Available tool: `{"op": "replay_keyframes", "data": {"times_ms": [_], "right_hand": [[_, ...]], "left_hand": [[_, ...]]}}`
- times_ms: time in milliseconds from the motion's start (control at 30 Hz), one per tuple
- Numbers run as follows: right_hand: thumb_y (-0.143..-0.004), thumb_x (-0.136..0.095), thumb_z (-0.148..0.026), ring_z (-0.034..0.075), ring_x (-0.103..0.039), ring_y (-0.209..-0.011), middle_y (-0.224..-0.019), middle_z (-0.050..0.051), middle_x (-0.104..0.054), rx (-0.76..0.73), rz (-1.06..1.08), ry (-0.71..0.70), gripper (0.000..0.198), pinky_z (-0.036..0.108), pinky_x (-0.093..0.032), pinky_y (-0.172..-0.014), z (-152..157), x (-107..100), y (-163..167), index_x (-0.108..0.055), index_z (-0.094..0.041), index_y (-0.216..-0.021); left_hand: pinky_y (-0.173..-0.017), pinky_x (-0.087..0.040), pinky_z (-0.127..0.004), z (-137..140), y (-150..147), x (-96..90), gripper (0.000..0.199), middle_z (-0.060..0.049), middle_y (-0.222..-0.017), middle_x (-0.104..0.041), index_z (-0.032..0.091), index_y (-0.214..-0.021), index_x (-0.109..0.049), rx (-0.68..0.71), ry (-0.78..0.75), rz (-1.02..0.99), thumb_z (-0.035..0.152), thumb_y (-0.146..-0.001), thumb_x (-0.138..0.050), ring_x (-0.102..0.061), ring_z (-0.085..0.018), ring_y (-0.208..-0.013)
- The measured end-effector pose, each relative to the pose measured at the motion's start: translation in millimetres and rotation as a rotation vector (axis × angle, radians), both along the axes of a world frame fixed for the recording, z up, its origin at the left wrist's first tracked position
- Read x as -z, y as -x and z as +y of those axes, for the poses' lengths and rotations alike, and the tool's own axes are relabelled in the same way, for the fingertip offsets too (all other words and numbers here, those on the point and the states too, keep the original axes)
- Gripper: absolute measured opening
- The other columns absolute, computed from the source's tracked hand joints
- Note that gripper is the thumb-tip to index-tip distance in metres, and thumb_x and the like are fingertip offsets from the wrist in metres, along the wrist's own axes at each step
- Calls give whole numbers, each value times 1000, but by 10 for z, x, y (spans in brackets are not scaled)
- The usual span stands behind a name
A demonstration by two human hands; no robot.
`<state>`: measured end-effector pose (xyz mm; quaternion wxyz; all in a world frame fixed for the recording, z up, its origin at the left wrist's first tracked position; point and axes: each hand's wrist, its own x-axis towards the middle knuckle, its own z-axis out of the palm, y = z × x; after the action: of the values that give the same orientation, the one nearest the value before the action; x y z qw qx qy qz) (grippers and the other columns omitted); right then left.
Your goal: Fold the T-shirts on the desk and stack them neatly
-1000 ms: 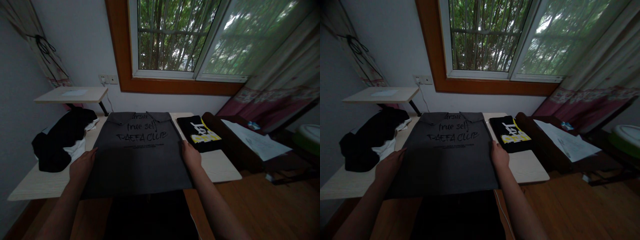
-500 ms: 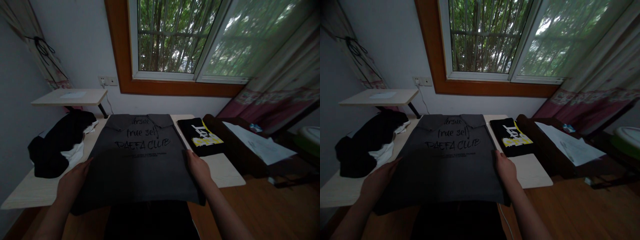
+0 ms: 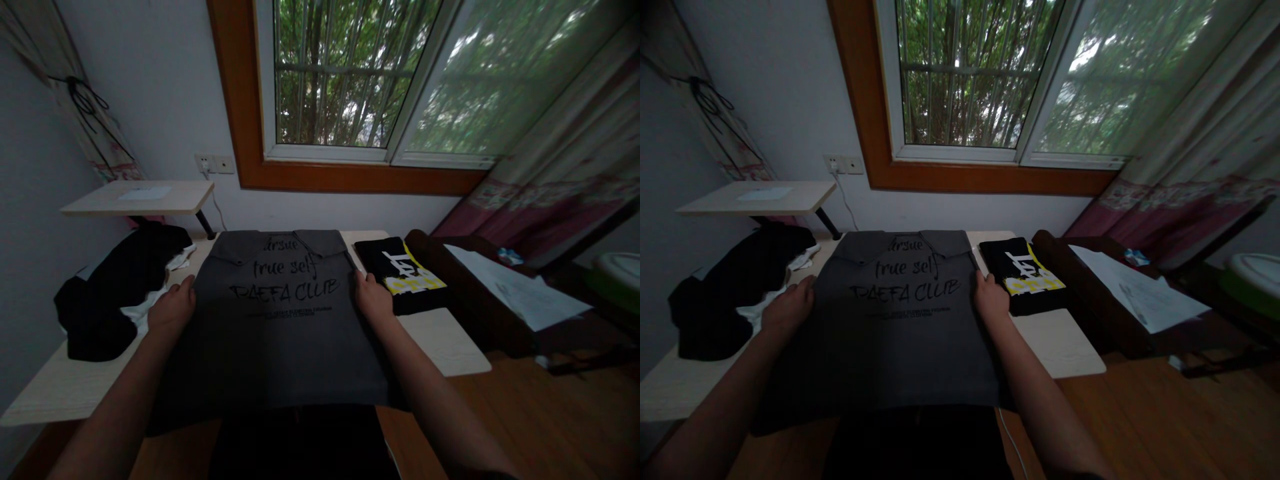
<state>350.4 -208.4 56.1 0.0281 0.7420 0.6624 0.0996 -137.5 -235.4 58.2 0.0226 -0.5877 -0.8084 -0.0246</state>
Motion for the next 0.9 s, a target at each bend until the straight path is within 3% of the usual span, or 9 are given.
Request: {"op": "replay_keyframes", "data": {"times_ms": [100,233,533,733,900], "right_hand": [[-105,-26,-21,25,-72,-88,-119,18,-59,38,18,-10,46,31,-52,-69,152,10,79,-47,-21,-146],[-105,-27,-21,23,-72,-90,-116,17,-63,68,55,14,45,31,-51,-73,186,21,81,-49,-21,-144],[-106,-31,-25,22,-72,-87,-110,12,-69,42,87,22,43,29,-49,-72,-15,77,-65,-51,-28,-144],[-107,-31,-30,22,-72,-85,-111,13,-69,56,80,4,45,29,-49,-72,-177,94,-68,-51,-28,-147],[-107,-33,-31,22,-72,-83,-108,12,-70,55,99,-28,43,30,-50,-72,-270,99,-78,-53,-28,-146]], "left_hand": [[-82,-52,-44,189,-66,29,51,-19,-127,-66,23,-150,-45,-17,-44,1,39,-104,-29,-70,-33,-102],[-80,-52,-44,239,-105,107,51,-18,-123,-69,23,-148,-47,-36,-90,-2,41,-105,-28,-70,-33,-99],[-80,-51,-38,48,22,193,50,-11,-131,-67,30,-143,-54,42,-59,-10,45,-106,-25,-69,-27,-99],[-80,-50,-34,-65,-31,186,50,-11,-122,-70,25,-139,-58,60,-87,81,43,-106,-24,-67,-27,-105],[-72,-48,-33,-190,-103,199,50,-11,-117,-72,25,-145,-51,6,-81,125,41,-106,-23,-70,-26,-91]]}}
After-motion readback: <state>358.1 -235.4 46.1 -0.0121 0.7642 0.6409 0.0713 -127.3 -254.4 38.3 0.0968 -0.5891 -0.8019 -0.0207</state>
